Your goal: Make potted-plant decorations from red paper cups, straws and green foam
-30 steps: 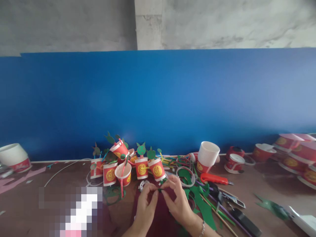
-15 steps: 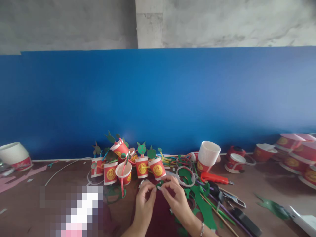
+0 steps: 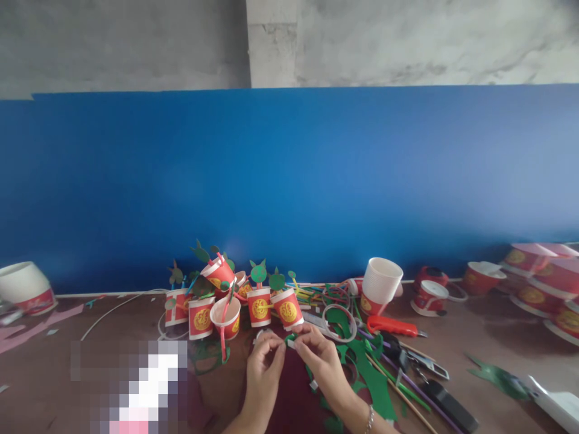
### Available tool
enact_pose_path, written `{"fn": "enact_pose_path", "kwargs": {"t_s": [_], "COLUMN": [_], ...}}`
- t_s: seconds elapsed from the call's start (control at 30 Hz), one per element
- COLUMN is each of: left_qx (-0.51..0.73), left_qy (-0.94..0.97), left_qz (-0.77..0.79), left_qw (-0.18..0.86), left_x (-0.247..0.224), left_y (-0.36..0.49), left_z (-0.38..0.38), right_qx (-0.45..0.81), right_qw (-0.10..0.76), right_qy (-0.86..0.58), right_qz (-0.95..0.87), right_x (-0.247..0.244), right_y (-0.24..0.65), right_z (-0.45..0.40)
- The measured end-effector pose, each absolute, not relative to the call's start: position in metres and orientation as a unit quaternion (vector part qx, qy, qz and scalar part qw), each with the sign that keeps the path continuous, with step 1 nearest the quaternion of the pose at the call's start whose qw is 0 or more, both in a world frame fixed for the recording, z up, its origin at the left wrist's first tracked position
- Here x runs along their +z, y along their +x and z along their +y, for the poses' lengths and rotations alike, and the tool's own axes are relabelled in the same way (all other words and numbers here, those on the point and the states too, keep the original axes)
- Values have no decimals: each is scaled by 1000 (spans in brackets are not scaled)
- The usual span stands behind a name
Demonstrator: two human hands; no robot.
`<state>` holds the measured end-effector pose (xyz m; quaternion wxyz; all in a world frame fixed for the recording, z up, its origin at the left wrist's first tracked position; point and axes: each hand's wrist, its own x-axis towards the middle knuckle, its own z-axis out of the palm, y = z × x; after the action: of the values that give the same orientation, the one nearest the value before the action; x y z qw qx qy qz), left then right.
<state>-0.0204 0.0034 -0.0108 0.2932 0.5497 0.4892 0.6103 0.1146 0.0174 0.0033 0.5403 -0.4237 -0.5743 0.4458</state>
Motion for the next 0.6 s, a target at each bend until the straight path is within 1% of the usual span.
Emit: {"fn": "enact_pose_path", "kwargs": {"t_s": [0.37,0.6], "left_qx": [608,602], "left_qy": [556,571], "left_qz": [479,478], "left_qw": [303,289], "left_x": [-14,-14], "left_y": [-20,-21], "left_z": [4,3], "right_qx": [446,402], "right_qw": [537,529], "right_qy": [-428,-424], "right_qz": [-575,-615], "right_x": [3,2], "right_y": [114,113], "right_z": [18,16]}}
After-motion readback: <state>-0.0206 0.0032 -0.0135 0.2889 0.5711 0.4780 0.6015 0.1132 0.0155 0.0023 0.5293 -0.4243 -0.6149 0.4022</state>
